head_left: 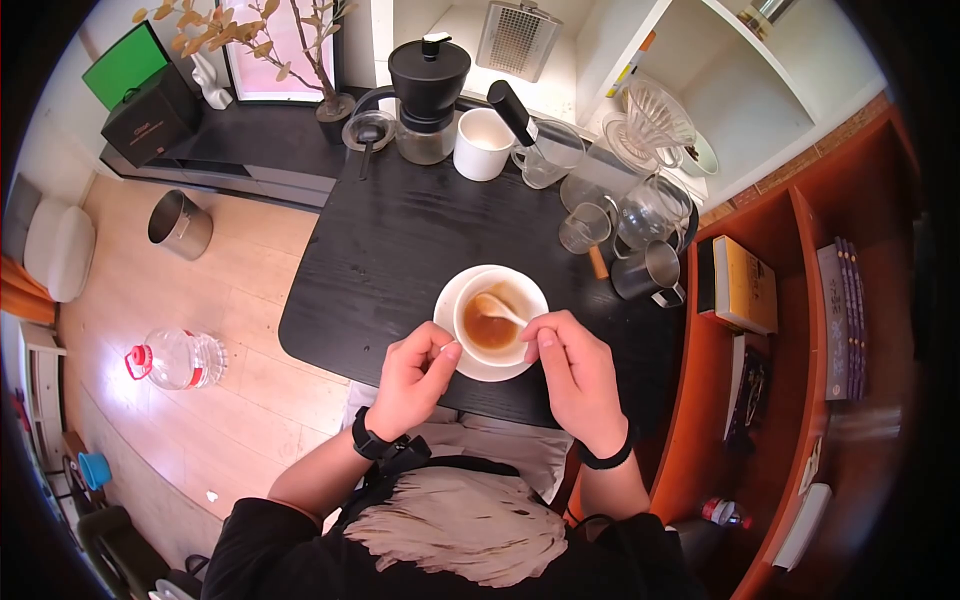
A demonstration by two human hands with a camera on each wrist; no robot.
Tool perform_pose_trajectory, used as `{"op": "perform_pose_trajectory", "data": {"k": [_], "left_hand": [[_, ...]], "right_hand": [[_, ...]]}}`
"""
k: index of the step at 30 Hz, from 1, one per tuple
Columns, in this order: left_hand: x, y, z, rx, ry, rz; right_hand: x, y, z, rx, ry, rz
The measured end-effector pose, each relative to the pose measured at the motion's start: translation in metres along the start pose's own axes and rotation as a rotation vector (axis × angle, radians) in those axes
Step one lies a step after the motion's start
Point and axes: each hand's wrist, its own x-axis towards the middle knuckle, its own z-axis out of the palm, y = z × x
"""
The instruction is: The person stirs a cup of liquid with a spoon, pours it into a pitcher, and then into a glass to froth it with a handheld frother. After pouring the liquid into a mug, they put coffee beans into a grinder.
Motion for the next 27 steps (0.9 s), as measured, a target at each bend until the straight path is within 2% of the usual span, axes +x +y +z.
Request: {"op": "perform_pose_trajectory", "data": {"k": [2,6,9,12,14,20,24,27], "left_hand": [[0.000,0.000,0.000,0.002,0.001,-0.002],[0.000,0.000,0.001,-0.008,0.004,-0.002],[0.000,0.000,0.001,0.001,0.005,0.000],[0.000,0.000,0.000,0.008,0.005,0.007],[0.000,0.000,0.000,0.008,0.003,0.010],[0.000,0.000,0.000,0.019,-0.025,0.000],[0.000,0.000,0.001,0.006,0.012,0.006],[0.000,0.000,0.002,-0.004,0.006,0.008]], "right_hand": [[-0.002,0.000,-0.002,0.040,-0.057,0.011],[-0.008,0.006,-0.013,-0.031,-0.006,0.010],[-0.015,0.011,-0.018,0.009,-0.016,0.078],[-0.021,0.013,-0.019,0.119,-0.020,0.069],[-0.024,0.006,-0.021,0.247,-0.028,0.155],[-0.026,0.011,-0.019,0.241,0.050,0.142],[-0.024,0.009,-0.016,0.286,0.019,0.188],[-0.011,0.000,-0.002,0.207,0.048,0.135]]}}
